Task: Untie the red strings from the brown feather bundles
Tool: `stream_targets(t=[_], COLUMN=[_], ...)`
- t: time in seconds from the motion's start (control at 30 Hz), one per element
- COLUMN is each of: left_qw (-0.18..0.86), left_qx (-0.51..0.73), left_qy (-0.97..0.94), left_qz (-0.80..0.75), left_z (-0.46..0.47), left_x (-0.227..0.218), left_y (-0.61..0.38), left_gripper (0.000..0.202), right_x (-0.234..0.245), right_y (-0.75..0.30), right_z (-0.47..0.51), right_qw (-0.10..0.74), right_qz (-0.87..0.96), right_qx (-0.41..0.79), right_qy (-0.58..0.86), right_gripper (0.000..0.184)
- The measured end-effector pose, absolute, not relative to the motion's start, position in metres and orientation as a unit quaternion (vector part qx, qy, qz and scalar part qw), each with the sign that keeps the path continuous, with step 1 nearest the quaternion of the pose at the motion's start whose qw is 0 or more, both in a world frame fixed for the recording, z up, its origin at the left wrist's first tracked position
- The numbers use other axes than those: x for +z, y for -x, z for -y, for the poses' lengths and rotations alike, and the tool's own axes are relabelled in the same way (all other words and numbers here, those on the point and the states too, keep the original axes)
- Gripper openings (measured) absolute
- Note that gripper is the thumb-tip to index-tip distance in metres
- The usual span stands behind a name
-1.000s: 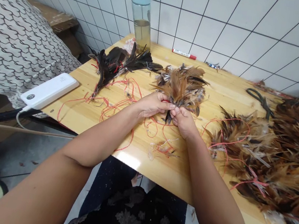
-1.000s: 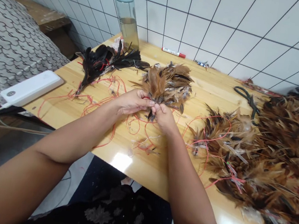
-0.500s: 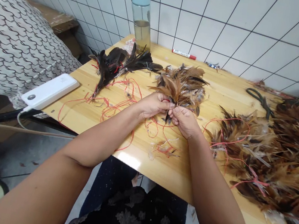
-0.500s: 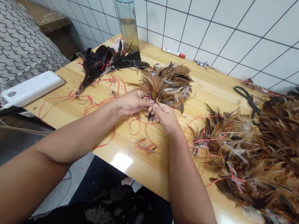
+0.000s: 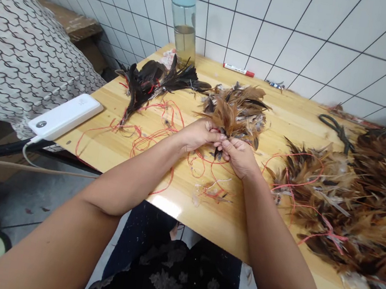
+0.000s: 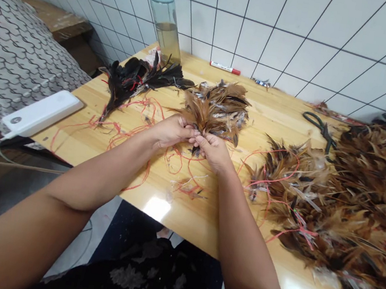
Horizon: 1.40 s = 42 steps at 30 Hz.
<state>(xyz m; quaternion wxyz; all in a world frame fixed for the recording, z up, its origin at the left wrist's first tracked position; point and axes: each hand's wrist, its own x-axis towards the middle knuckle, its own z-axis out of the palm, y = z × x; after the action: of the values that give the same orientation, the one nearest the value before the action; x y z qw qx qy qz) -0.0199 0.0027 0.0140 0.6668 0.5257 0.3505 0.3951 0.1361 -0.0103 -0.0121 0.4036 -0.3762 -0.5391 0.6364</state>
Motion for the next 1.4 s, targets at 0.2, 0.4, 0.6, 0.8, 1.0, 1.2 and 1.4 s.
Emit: stream_targets(t=[0.2, 0.4, 0.6, 0.8, 1.0, 1.2, 1.4], left_qw=[0.684, 0.704, 0.718, 0.718, 0.702, 0.684, 0.696], left_qx=[0.372, 0.396, 0.394, 0.396, 0.404, 0.416, 0.397], left_qy=[-0.531, -0.490, -0.473, -0.470, -0.500, -0.511, -0.506], left_qz=[-0.334, -0.326, -0.324, -0.328, -0.307, -0.313, -0.318], left_z=[-0.0029, -0.0031, -0.0018, -0.0005, -0.0019, -0.0038, -0.0023], left_x=[0.0140, 0.0141, 0.0141, 0.0149, 0.0131, 0.0118, 0.0127], left_y=[0.0221, 0.0207, 0.0205, 0.0197, 0.0171, 0.0185, 0.0189], left_gripper=[0.040, 0.035, 0.044, 0.044, 0.044, 0.046, 0.044], right_x=[-0.0109, -0.0107, -0.0111, -0.0097, -0.0098, -0.0109, -0.0123], right_y=[-0.1344, -0.1341, -0.1373, -0.1389, -0.1356, -0.1352, -0.1348], right_z=[0.0116, 0.0125, 0.0120, 0.0121, 0.0118, 0.0109, 0.0106], right_qw=[0.400, 0.405, 0.372, 0.367, 0.402, 0.418, 0.422], right_qz=[0.544, 0.564, 0.577, 0.556, 0.545, 0.527, 0.509], right_qx=[0.618, 0.595, 0.610, 0.649, 0.630, 0.646, 0.663], right_qy=[0.403, 0.405, 0.395, 0.367, 0.381, 0.362, 0.351], right_gripper=[0.052, 0.056, 0.060, 0.057, 0.051, 0.047, 0.043])
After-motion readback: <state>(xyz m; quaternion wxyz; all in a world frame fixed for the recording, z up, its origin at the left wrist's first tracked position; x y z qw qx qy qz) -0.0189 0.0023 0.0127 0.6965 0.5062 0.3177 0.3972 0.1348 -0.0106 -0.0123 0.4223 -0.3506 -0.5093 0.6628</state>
